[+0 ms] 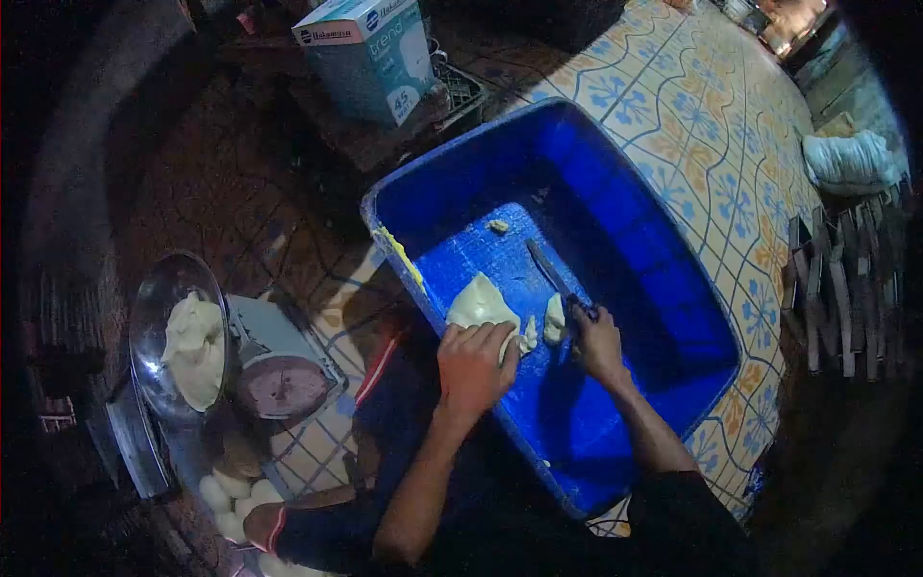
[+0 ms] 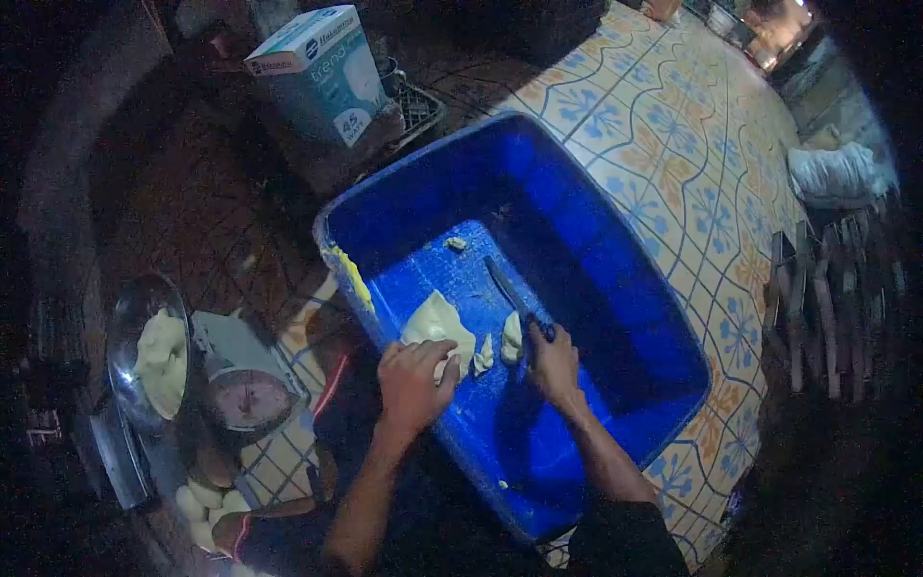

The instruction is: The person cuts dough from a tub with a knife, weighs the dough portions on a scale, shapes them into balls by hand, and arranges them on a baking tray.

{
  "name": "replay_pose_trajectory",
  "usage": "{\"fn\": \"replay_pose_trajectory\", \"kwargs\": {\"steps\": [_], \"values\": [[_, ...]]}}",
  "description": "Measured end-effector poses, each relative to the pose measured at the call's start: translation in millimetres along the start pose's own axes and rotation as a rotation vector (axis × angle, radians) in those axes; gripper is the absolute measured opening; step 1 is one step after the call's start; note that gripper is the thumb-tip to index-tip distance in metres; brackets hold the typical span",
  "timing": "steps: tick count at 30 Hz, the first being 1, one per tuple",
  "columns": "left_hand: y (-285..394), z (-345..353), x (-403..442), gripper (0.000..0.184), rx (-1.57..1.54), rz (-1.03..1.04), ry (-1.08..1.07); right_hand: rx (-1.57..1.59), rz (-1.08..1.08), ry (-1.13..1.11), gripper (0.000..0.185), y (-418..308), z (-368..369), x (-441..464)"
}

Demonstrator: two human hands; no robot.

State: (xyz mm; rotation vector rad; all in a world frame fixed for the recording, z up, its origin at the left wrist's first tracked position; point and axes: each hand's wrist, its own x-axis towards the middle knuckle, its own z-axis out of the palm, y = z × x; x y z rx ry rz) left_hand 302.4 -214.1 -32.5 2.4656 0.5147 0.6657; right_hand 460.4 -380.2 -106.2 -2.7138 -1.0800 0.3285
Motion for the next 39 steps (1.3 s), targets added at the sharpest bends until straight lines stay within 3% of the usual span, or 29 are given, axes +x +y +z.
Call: {"fn": "replay_pose_trajectory", "kwargs": {"steps": [1,2,3,5,7,11,12,15,17,19,21,23,25,27,29,31,32,34,35,37,38,39], "values": [[-1.2,-1.3,1.1,0.01,-0.041,-0.019,0.035,-0.156,-0.083,0.084,0.056,-6.3,1.7,-0.2],[0.8,-3.6,2.2,0.008,-0.044,-0.028,0.059,0.09,-0.15,0.143,0.051,-14.1,1.9,3.3],[-2.3,-2.6,1.6,0.008,-0.033,-0.035,0.072,0.093,-0.169,0.144,0.051,-29.3,1.3,12.0],[-9.4,0.8,-3.4,0.014,-0.018,0.03,0.112,1.121,0.027,-0.326,0.054,-67.1,0.1,34.0],[-5.3,-4.0,-1.6,0.016,-0.015,0.011,0.071,1.052,-0.249,-0.339,0.063,-112.7,-13.5,74.0],[-7.0,-0.9,-3.1,0.009,0.009,0.033,0.077,1.292,-0.268,-0.418,0.06,-204.3,-11.4,139.3],[-5.2,-2.3,-2.6,0.009,0.108,0.024,-0.083,1.354,-0.255,-0.418,0.057,-222.8,-11.2,144.8],[2.4,-11.5,2.8,0.015,0.31,-0.092,-0.429,1.225,-0.279,-0.521,0.058,-233.3,-17.9,140.5],[1.8,-24.3,5.5,0.014,0.271,-0.11,-0.413,1.216,-0.154,-0.434,0.053,-225.0,-23.9,137.0],[0.5,-21.4,2.2,0.014,0.202,-0.088,-0.438,1.178,-0.196,-0.323,0.051,-226.2,-35.2,127.2],[-1.0,-11.3,-4.0,0.015,0.179,-0.046,-0.317,1.241,-0.255,-0.449,0.049,-219.1,-34.7,128.9],[2.5,-25.8,-9.1,0.013,0.125,-0.042,-0.32,1.155,-0.297,-0.374,0.047,-211.8,-41.4,125.7],[1.9,-38.0,-27.0,0.014,-0.744,-0.196,0.152,1.43,-0.176,-0.326,0.044,-206.5,-71.9,98.0],[-7.8,-64.8,-52.4,0.019,-0.885,-0.409,0.42,1.533,-0.227,-0.408,0.044,-187.6,-82.2,72.7],[-23.8,-94.1,-63.1,0.029,-0.957,-0.514,0.492,1.434,-0.376,-0.574,0.046,-185.7,-73.7,26.1],[-38.7,-124.6,-53.1,0.064,-1.047,-0.256,0.874,1.3,-0.492,-0.479,0.049,-220.6,-58.7,-8.7],[-19.0,-131.7,-53.9,0.064,-1.042,-0.256,0.882,1.178,-0.613,-0.367,0.053,-245.7,-51.0,-26.1],[36.9,-133.6,-62.3,0.086,-1.204,-0.462,0.59,0.918,-0.847,-0.127,0.064,-278.6,-43.4,-46.0],[44.4,-125.7,-78.4,0.086,-1.197,-0.452,0.597,0.919,-0.859,-0.122,0.064,-286.5,-48.1,-41.2],[45.8,-109.4,-105.5,0.089,-0.885,-0.239,0.433,1.428,-0.562,-0.301,0.068,-303.7,-64.3,-26.4],[33.8,-112.5,-108.2,0.089,-0.881,-0.241,0.457,1.418,-0.58,-0.318,0.068,-312.6,-62.3,-45.0],[15.6,-121.2,-106.9,0.087,-0.884,-0.254,0.554,1.603,-0.484,-0.479,0.068,-319.9,-55.6,-76.8]]}}
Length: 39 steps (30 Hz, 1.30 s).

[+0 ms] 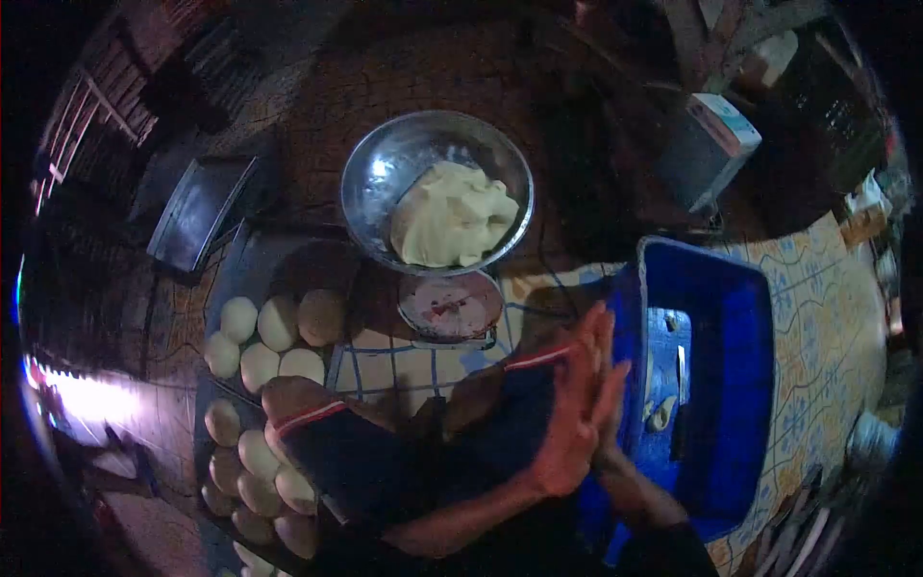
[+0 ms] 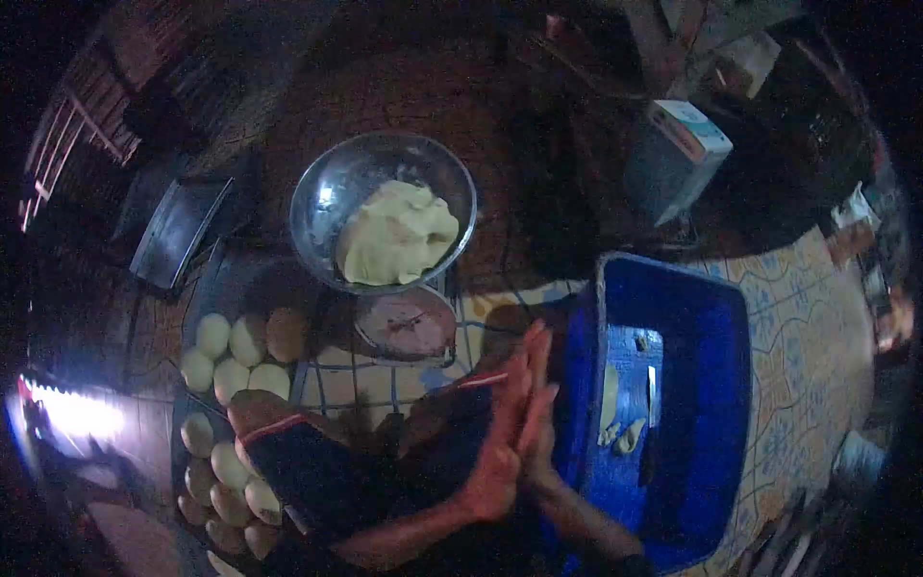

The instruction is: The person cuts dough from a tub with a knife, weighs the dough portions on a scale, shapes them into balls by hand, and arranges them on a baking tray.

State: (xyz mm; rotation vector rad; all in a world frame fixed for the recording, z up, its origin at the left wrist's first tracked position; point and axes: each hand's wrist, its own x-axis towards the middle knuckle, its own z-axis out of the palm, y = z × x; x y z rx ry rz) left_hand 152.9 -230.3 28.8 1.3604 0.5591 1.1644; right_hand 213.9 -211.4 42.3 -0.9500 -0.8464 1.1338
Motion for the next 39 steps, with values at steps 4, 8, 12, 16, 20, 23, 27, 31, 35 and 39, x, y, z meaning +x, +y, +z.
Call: {"fn": "replay_pose_trajectory", "kwargs": {"steps": [4,8,12,16,20,23,27,31,35,39], "values": [[23.4,-67.5,43.9,0.083,0.222,0.204,0.278,-0.192,0.085,-0.429,0.066,20.1,8.5,-47.5],[59.9,-154.3,55.8,0.066,0.315,0.316,0.637,-0.337,0.113,-0.818,0.054,-37.4,52.1,1.3],[66.9,-198.5,94.9,0.061,0.231,0.273,1.023,-0.878,-0.223,-0.735,0.043,-49.9,96.9,90.8],[24.9,-231.2,121.7,0.056,0.079,-0.176,1.052,-1.301,-0.419,-0.824,0.047,-8.9,128.1,180.2],[13.6,-225.4,136.4,0.053,0.351,-0.08,1.088,-1.489,-0.416,-0.614,0.05,39.8,147.6,194.5],[-18.7,-229.6,143.9,0.051,0.54,-0.04,1.235,-1.14,-0.298,-0.454,0.049,43.1,136.6,211.0],[-0.2,-221.2,146.3,0.042,0.7,-0.09,1.397,-0.386,0.086,-0.243,0.038,37.9,120.6,222.7],[-0.4,-234.2,136.5,0.036,0.544,-0.291,1.233,0.218,0.237,-0.227,0.032,-35.0,117.1,200.0],[-127.7,-298.4,145.9,0.047,0.258,0.018,0.986,0.391,-0.028,-0.437,0.041,-47.6,71.1,230.7],[0.0,-229.1,62.4,0.062,0.076,0.069,0.789,0.691,-0.161,-0.78,0.046,-86.5,114.8,172.2]]}}
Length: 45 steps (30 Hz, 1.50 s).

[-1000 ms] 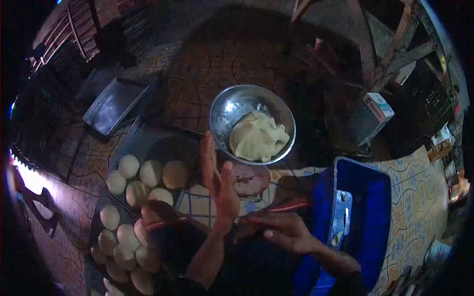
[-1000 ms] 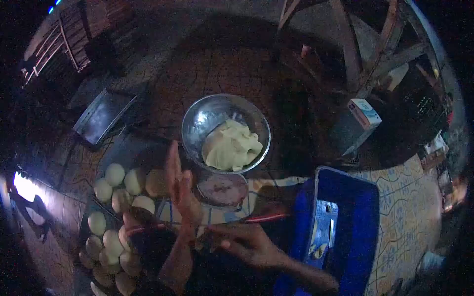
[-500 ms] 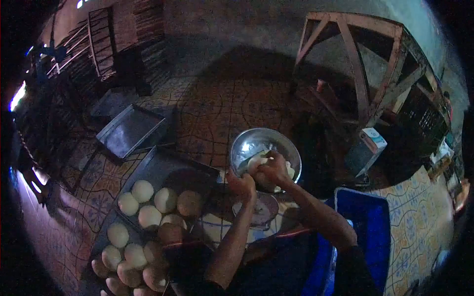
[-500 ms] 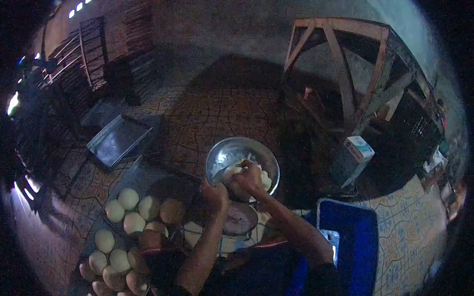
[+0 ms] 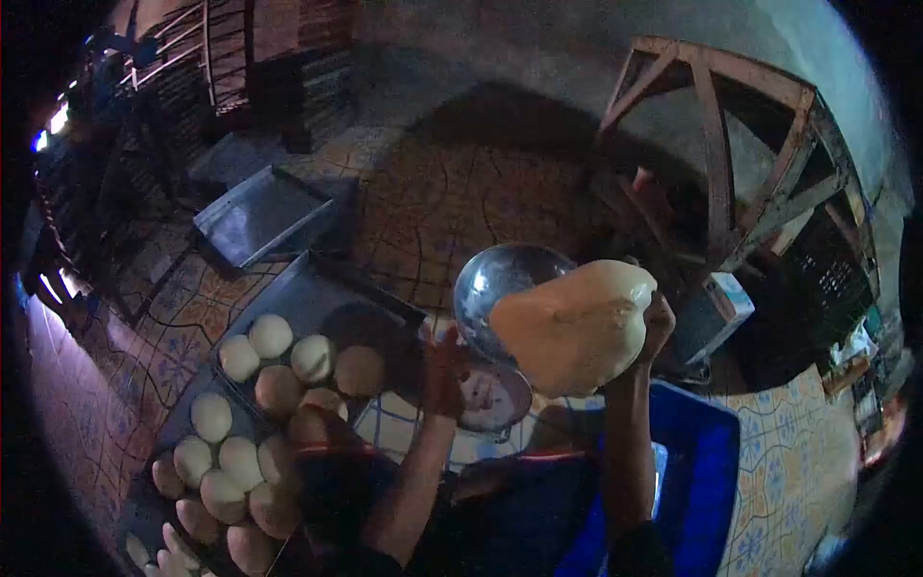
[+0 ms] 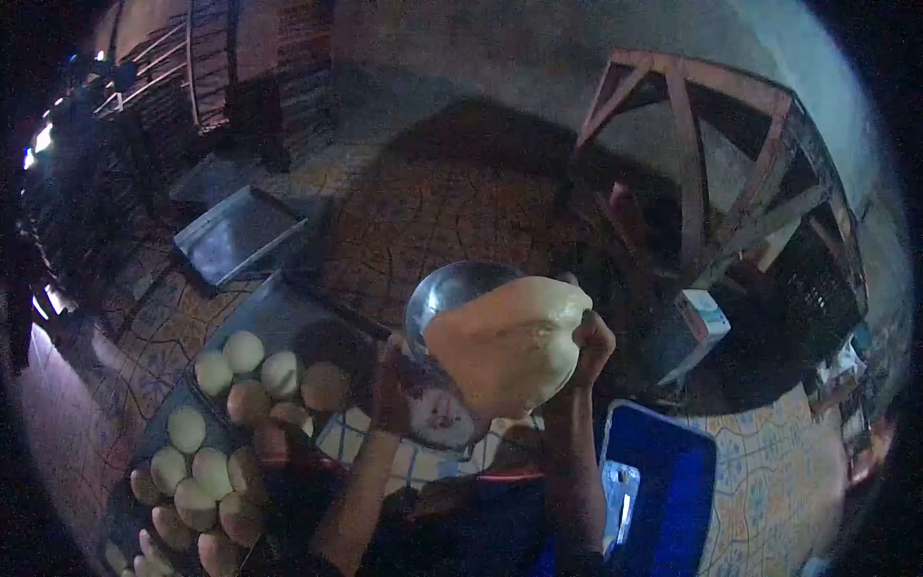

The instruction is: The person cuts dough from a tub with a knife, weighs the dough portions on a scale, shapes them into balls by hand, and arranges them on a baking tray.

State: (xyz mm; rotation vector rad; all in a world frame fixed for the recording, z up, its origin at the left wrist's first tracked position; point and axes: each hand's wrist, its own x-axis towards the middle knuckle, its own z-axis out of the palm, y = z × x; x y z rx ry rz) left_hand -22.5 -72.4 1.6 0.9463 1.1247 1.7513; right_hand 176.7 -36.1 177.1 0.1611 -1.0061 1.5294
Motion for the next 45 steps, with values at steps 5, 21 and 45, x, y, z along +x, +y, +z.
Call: {"fn": "replay_pose_trajectory", "kwargs": {"steps": [5,21,45], "values": [[80.4,-6.4,-108.6,0.084,-0.851,-0.483,-0.189,-0.352,0.139,0.314,0.049,56.9,37.7,-80.6],[-17.1,-72.7,-132.2,0.066,-0.693,-0.682,-0.131,-0.894,0.425,1.097,0.035,102.6,39.9,-194.2],[-19.2,-49.6,-144.4,0.076,-0.324,-0.386,-0.28,-0.885,0.571,0.958,0.024,86.4,39.4,-211.5]]}}
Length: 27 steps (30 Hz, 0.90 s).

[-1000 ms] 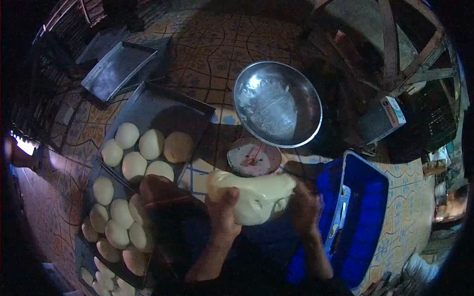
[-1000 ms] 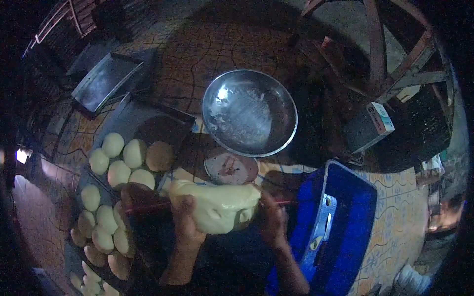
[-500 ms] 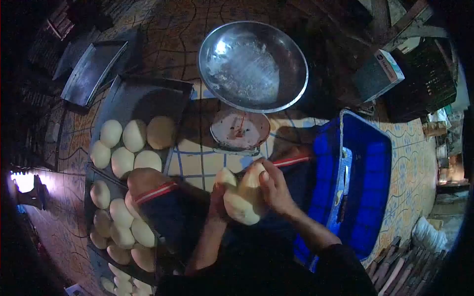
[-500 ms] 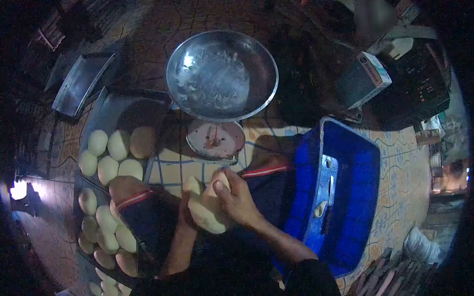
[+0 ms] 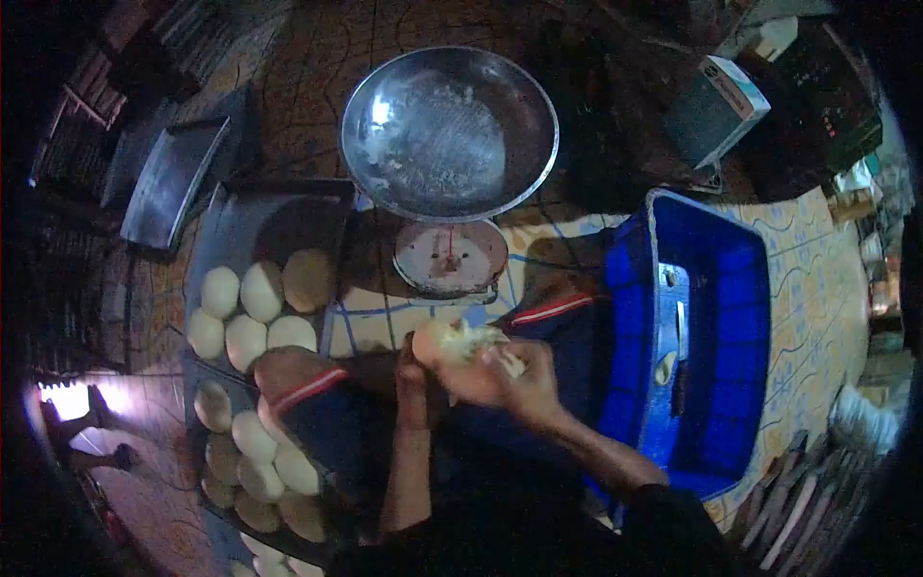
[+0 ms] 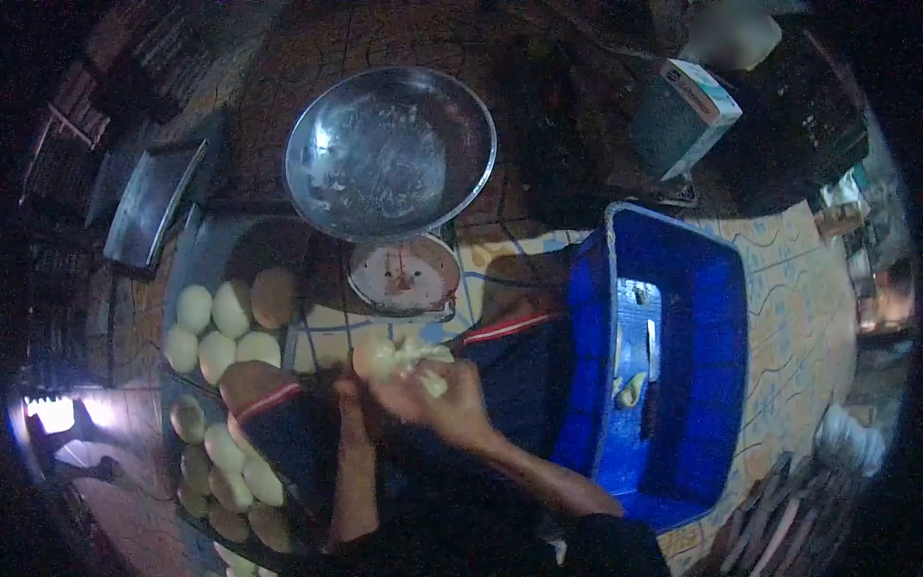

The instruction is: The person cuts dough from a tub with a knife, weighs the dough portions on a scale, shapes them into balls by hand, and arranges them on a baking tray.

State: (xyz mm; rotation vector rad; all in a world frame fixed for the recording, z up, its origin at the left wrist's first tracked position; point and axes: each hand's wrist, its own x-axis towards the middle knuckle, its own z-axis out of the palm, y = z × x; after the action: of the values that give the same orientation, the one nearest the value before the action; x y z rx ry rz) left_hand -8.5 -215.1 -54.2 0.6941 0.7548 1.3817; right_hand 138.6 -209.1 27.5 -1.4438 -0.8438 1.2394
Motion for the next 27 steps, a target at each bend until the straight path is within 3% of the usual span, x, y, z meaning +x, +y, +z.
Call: {"fn": "replay_pose_trajectory", "kwargs": {"steps": [1,2,3,4,5,6,7,9,12,14,16,17,20,21,22,24,25,26,27], "values": [[-8.9,-10.1,2.9,0.076,0.015,-0.003,-0.014,-0.013,0.048,-0.287,0.028,6.2,2.3,-0.9],[-19.1,-20.3,-0.3,0.073,-0.222,-0.074,-0.045,-0.03,0.106,-0.58,0.033,15.9,4.3,-3.4],[-31.1,-33.1,-7.4,0.069,-0.464,-0.139,-0.061,-0.204,-0.091,-0.44,0.032,47.4,1.7,6.5],[-45.5,-48.9,-11.7,0.066,-0.712,-0.19,-0.079,0.363,0.522,-0.34,0.029,12.6,2.7,15.5],[-62.1,-79.5,-23.8,0.058,-0.563,-0.248,0.2,0.108,0.307,-0.458,0.028,1.9,-10.8,22.2],[-44.1,-61.5,-23.8,0.058,-0.567,-0.242,0.214,-0.145,0.09,-0.566,0.03,-3.0,-22.9,24.7],[-11.6,-22.6,-18.0,0.051,-0.608,-0.302,0.252,-0.151,0.096,-0.577,0.03,-4.6,-23.4,22.7],[5.8,5.6,-15.2,0.046,-0.543,-0.34,0.4,-0.437,-0.325,-0.463,0.035,-4.3,-26.0,12.3],[20.0,28.1,-17.0,0.048,-0.446,-0.278,0.48,-0.382,-0.26,-0.286,0.04,22.3,-23.2,-1.2],[20.5,27.3,-18.3,0.05,-0.438,-0.294,0.524,-0.253,-0.342,-0.202,0.031,44.1,-24.6,1.6],[8.9,-2.0,-24.7,0.053,-0.428,-0.349,0.173,-0.087,0.1,-0.238,0.022,42.4,-18.6,-5.9],[3.5,-11.3,-22.1,0.055,-0.416,-0.346,0.15,-0.142,-0.045,-0.171,0.024,29.0,-9.6,-7.0],[-10.6,-31.4,-1.4,0.054,-0.475,-0.36,0.033,-0.082,0.042,-0.155,0.029,16.9,-5.2,-6.2],[-14.5,-35.1,0.2,0.053,-0.497,-0.363,0.01,-0.156,0.164,-0.324,0.031,9.5,-8.4,-6.9],[-17.5,-36.4,-3.6,0.053,-0.516,-0.369,-0.003,-0.156,0.156,-0.327,0.031,10.1,-8.1,-3.1],[-23.7,-36.6,-13.9,0.052,-0.543,-0.384,-0.013,-0.005,0.338,-0.42,0.037,14.8,-10.5,1.4],[-25.4,-35.1,-18.0,0.052,-0.556,-0.393,-0.02,0.04,0.054,-0.562,0.044,12.3,-14.6,5.3],[-28.2,-33.1,-18.9,0.051,-0.57,-0.395,-0.027,0.028,0.05,-0.564,0.044,6.4,-17.8,5.7],[-30.8,-32.0,-20.5,0.051,-0.587,-0.396,-0.029,-0.242,-0.182,-0.554,0.044,-1.5,-19.4,2.1]]}}
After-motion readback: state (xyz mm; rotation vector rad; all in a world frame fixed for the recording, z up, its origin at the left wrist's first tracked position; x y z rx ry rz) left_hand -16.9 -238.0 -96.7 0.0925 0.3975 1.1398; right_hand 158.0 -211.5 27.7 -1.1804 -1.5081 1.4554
